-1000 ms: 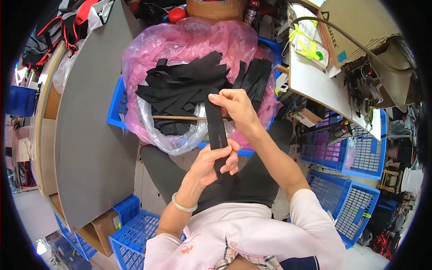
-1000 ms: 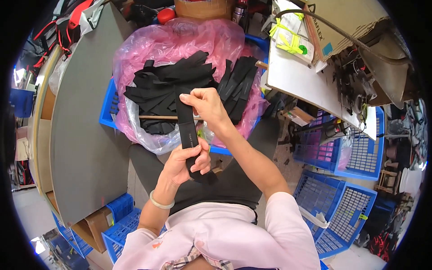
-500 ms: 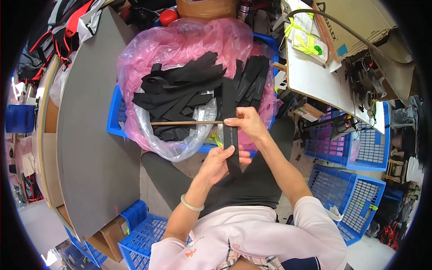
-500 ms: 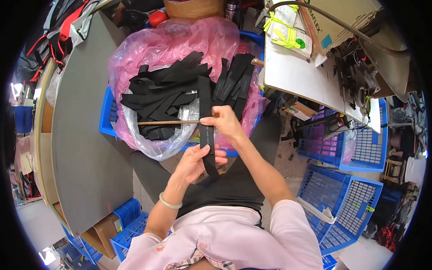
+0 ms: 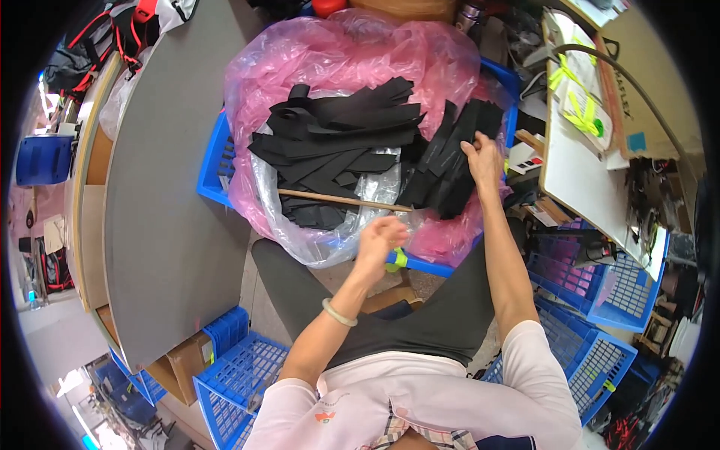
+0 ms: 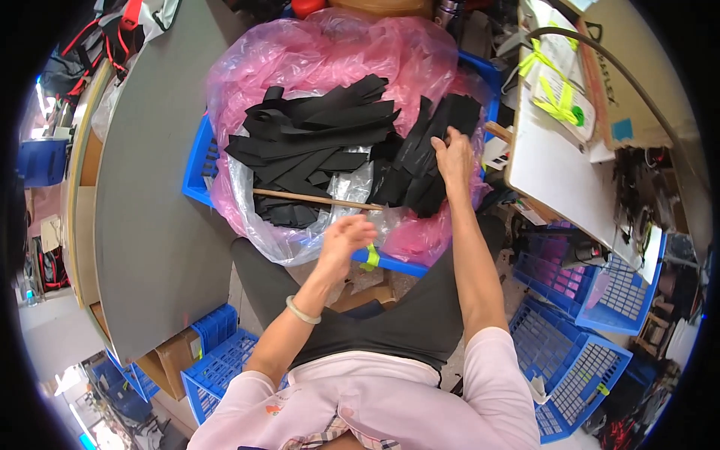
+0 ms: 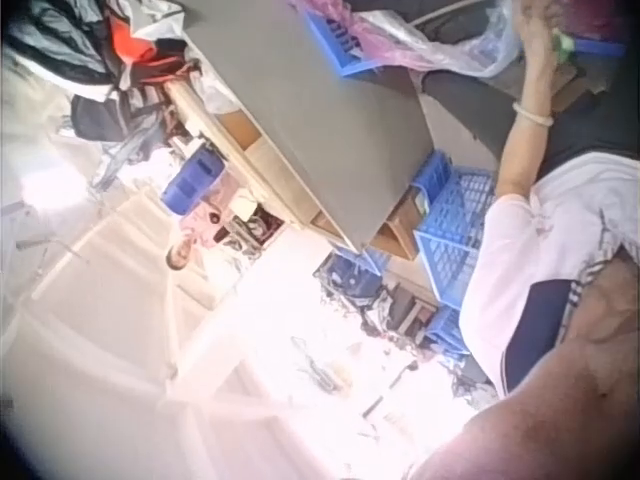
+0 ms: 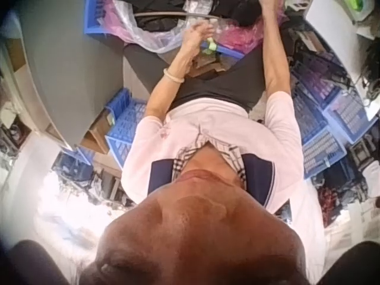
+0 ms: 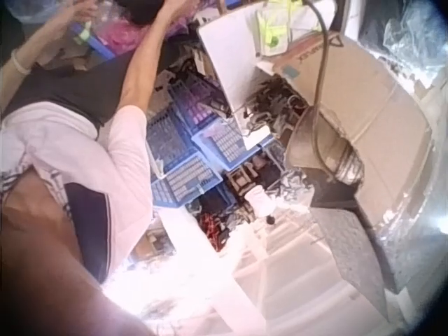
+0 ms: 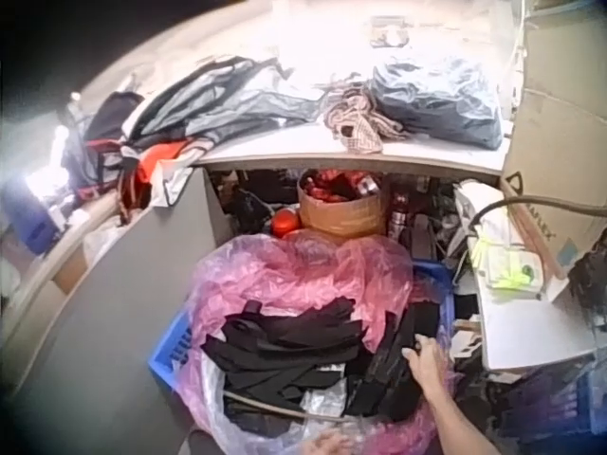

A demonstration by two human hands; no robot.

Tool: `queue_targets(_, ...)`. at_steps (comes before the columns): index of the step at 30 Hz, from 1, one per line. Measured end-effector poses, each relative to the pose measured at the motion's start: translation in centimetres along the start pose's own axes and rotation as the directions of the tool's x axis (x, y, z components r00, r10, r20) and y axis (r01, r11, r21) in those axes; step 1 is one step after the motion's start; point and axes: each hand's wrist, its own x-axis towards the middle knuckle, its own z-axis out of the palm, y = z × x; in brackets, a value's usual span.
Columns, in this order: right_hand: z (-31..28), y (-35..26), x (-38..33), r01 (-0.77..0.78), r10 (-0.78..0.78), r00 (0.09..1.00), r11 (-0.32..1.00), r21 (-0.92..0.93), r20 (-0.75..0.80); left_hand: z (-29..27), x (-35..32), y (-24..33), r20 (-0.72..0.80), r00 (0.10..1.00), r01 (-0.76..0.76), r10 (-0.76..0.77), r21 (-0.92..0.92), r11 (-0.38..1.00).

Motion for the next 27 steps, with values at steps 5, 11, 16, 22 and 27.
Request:
queue_targets(5,1.7,-9.7,-5.0,0.193,-0.277,0.948,0.892,0.410,0.159,-9.8,1.5,2.3,-0.488,0.863,-0.254,0.128,-0.201,0.946)
queue_targets(11,7.2,-16.7,-15.4,0.184,-0.482,0.611,0.858,0.480,0.628,-14.6,1.4,1.2,-0.647,0.762,-0.166,-0.034,-0.245,0.955)
queue_targets(16,8.5,-18.5,-16.7,0.165,-0.287,0.621,0.958,0.236,0.730,-14.7,3.4,-0.1,-0.641,0.682,0.017,0.352,0.496,0.868)
queue_targets(22,7.0,-16.2,-17.1,-0.047,-0.270,0.705,0.905,0.422,0.656,-16.0,3.9,1.3,-0.680,0.678,-0.074,0.279,0.314,0.946)
queue_targets(27,3.9,-16.2,-18.0,-0.629,-0.013,0.568,0.638,0.444,0.823,-16.9,3.2,0.8,-0.660,0.668,-0.014,0.345,0.451,0.892)
